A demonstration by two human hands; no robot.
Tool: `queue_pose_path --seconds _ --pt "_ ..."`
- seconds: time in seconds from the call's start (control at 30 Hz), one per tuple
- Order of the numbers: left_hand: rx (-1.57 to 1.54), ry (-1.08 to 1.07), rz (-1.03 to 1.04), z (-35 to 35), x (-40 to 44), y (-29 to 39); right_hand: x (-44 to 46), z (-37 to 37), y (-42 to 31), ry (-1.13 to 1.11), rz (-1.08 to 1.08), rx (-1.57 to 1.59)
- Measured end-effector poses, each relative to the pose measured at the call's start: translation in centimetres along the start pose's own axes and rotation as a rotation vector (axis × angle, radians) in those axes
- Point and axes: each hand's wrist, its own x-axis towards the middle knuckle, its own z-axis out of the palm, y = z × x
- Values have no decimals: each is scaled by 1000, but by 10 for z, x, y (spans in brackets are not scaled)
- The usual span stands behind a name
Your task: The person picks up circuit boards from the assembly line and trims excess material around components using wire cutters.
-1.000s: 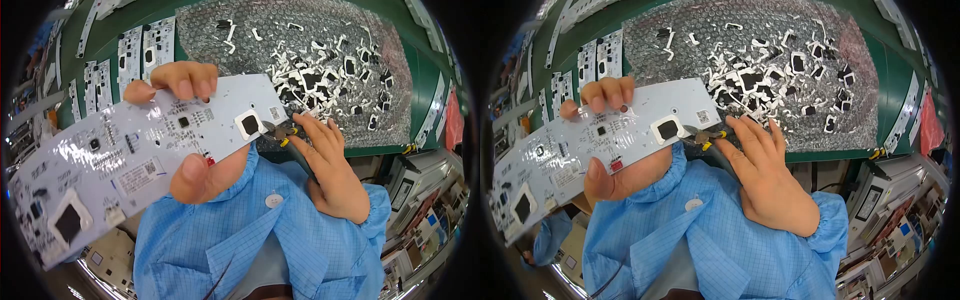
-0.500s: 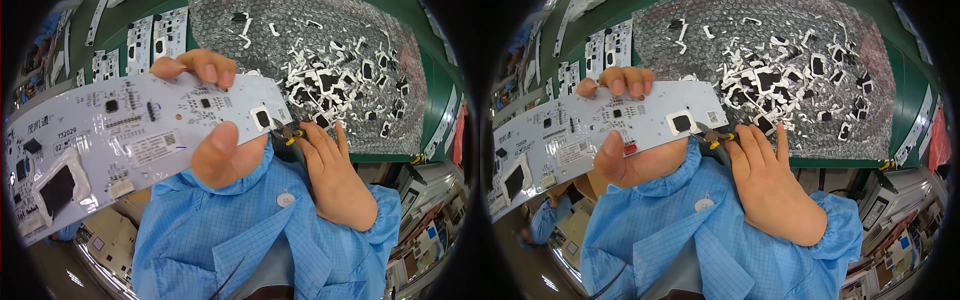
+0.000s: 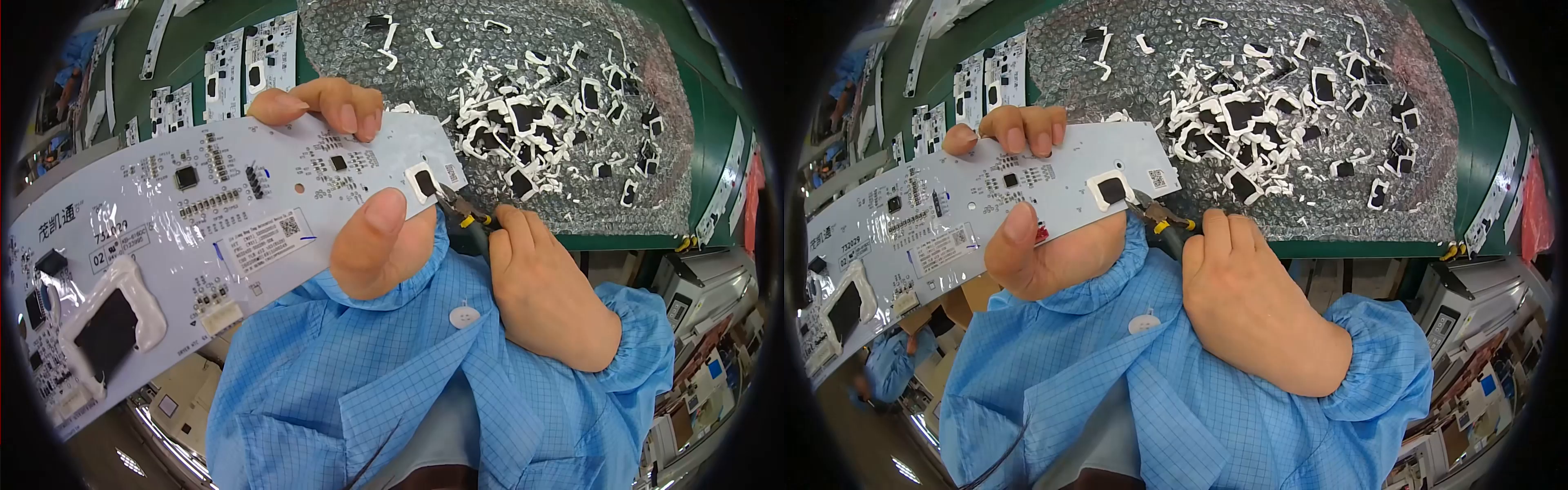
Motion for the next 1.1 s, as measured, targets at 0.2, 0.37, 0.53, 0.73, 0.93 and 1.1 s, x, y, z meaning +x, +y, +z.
queue_pose_path --seconds 0.2,0.37,0.53,0.73,0.93,1.1 --pt "29 25 38 4 -4 -2 -2 5 0 6 29 102" --pt "25 36 44 1 -1 2 -3 0 4 19 8 189" --pt "-211 23 -75 -7 9 25 -2 -2 2 208 -89 176" --pt "-241 -50 -84 -5 12 30 -3 3 -7 269 -96 25" --pt "-151 -71 -92 -1 8 25 -6 3 -6 119 -46 95" --pt "-196 41 -199 7 7 24 -9 1 -3 90 -18 146"
